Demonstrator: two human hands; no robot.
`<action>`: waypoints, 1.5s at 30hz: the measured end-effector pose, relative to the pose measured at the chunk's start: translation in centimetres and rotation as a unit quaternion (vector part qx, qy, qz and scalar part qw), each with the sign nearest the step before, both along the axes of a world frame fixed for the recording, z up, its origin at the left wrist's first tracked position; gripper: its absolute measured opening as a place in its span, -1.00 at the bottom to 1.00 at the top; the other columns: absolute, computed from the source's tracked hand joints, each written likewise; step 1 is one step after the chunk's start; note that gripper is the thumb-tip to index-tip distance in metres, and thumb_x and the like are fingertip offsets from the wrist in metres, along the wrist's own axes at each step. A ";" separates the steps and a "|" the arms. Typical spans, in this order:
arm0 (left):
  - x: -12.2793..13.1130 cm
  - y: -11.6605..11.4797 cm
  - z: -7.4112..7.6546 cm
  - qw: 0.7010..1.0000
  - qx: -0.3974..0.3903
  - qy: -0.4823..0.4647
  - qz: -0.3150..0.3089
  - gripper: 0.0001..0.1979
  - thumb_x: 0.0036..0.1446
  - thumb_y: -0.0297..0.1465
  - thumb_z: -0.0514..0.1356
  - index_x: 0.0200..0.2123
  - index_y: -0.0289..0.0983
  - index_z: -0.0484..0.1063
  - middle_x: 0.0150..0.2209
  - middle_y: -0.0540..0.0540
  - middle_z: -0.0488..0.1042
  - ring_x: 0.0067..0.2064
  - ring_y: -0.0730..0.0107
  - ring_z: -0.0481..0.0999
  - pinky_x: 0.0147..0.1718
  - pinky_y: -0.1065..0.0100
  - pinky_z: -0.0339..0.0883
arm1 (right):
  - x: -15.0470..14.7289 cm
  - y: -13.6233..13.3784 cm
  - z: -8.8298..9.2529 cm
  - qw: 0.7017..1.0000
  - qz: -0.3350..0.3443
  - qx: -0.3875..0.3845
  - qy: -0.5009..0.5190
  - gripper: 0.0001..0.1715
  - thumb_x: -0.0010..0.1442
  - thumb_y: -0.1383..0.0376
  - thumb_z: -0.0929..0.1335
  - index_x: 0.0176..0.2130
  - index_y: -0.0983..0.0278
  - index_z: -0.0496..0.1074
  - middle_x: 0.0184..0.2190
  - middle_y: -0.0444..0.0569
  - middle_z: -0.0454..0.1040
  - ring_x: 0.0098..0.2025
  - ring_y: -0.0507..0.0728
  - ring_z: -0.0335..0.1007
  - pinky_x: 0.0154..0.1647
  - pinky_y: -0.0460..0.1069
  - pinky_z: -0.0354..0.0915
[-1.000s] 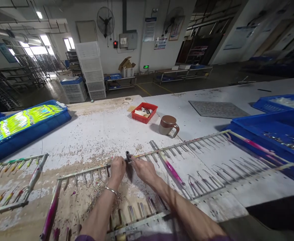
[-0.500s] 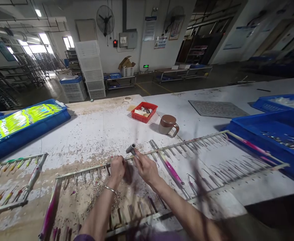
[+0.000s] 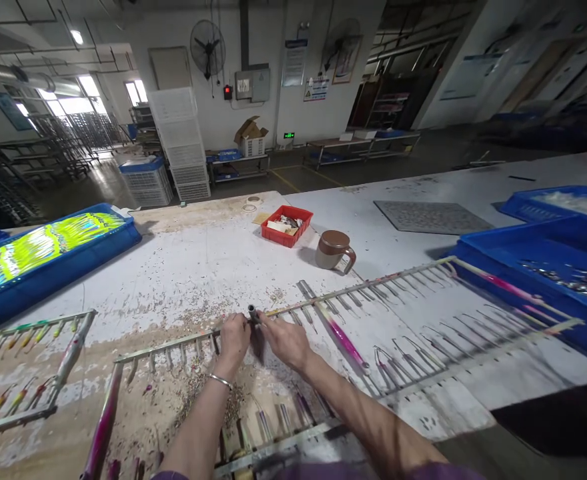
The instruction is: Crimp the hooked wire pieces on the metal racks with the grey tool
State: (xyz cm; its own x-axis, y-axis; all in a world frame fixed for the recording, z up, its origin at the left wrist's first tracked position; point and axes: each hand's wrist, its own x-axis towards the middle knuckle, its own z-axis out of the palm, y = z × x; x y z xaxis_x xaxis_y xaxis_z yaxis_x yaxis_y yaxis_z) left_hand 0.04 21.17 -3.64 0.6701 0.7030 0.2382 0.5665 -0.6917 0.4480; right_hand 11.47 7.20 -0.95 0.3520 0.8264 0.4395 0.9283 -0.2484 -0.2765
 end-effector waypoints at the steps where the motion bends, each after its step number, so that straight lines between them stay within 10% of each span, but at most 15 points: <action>1: 0.0 0.0 0.0 1.000 0.000 0.000 -0.003 -0.85 0.23 -0.61 0.22 -0.36 -0.30 0.50 -0.29 -0.15 0.58 -0.17 0.22 0.56 -0.13 0.28 0.34 | 0.0 0.0 0.0 1.000 0.004 0.015 0.004 -0.47 0.56 0.14 0.19 0.34 0.13 0.50 -0.36 -0.03 0.66 -0.39 0.11 0.55 -0.41 -0.07 0.32; 15: -0.1 0.1 -0.4 1.000 0.010 -0.018 -0.019 -0.83 0.26 -0.58 0.19 -0.36 -0.27 0.49 -0.29 -0.14 0.56 -0.16 0.21 0.55 -0.13 0.27 0.33 | 0.2 -0.1 0.2 0.996 -0.021 0.085 0.021 -0.43 0.58 0.18 0.18 0.43 0.22 0.39 -0.16 0.11 0.69 -0.23 0.14 0.63 -0.21 -0.06 0.44; 20: -0.2 0.2 -0.1 1.000 0.000 -0.021 -0.019 -0.82 0.23 -0.61 0.20 -0.38 -0.27 0.49 -0.33 -0.10 0.54 -0.19 0.24 0.54 -0.13 0.27 0.32 | 0.1 0.0 -0.2 1.000 0.003 -0.015 0.010 -0.48 0.56 0.16 0.21 0.34 0.14 0.50 -0.35 -0.01 0.67 -0.37 0.11 0.58 -0.39 -0.09 0.39; 26: -0.2 0.3 0.3 1.000 -0.006 -0.015 -0.022 -0.83 0.27 -0.57 0.21 -0.38 -0.27 0.49 -0.32 -0.10 0.54 -0.20 0.24 0.53 -0.16 0.29 0.30 | 0.5 -0.4 0.6 0.995 -0.001 0.087 0.039 -0.43 0.59 0.17 0.16 0.43 0.20 0.38 -0.06 0.12 0.70 -0.13 0.17 0.64 -0.12 -0.02 0.49; 31: -0.4 0.3 1.2 0.999 -0.029 -0.007 -0.037 -0.81 0.25 -0.59 0.21 -0.40 -0.26 0.48 -0.35 -0.06 0.53 -0.22 0.31 0.53 -0.19 0.35 0.26 | 1.0 -0.3 0.6 0.999 -0.031 -0.030 0.030 -0.47 0.56 0.15 0.18 0.33 0.10 0.50 -0.37 -0.02 0.68 -0.41 0.14 0.58 -0.38 -0.06 0.41; 37: -0.2 0.5 1.5 0.998 -0.048 -0.001 -0.032 -0.87 0.24 -0.58 0.25 -0.29 -0.27 0.58 -0.28 -0.08 0.58 -0.18 0.29 0.55 -0.14 0.33 0.28 | 1.6 -0.7 1.8 0.996 -0.031 0.069 0.051 -0.40 0.58 0.21 0.12 0.42 0.27 0.38 -0.04 0.16 0.69 -0.10 0.18 0.64 -0.08 0.01 0.50; 42: 0.1 0.3 1.6 0.998 -0.052 0.019 -0.016 -0.81 0.21 -0.61 0.23 -0.35 -0.26 0.59 -0.30 -0.10 0.56 -0.19 0.26 0.55 -0.15 0.31 0.29 | 0.9 -0.8 1.3 0.996 -0.013 -0.068 0.055 -0.47 0.53 0.20 0.22 0.36 0.11 0.46 -0.28 0.00 0.70 -0.31 0.15 0.61 -0.28 -0.06 0.44; 45: 0.2 0.2 2.0 0.997 -0.064 0.033 -0.007 -0.83 0.21 -0.59 0.24 -0.30 -0.26 0.62 -0.27 -0.10 0.57 -0.18 0.27 0.54 -0.15 0.31 0.30 | 0.9 -0.8 1.2 0.997 -0.021 0.048 0.061 -0.42 0.57 0.18 0.15 0.42 0.16 0.39 -0.10 0.08 0.71 -0.17 0.16 0.64 -0.16 -0.03 0.48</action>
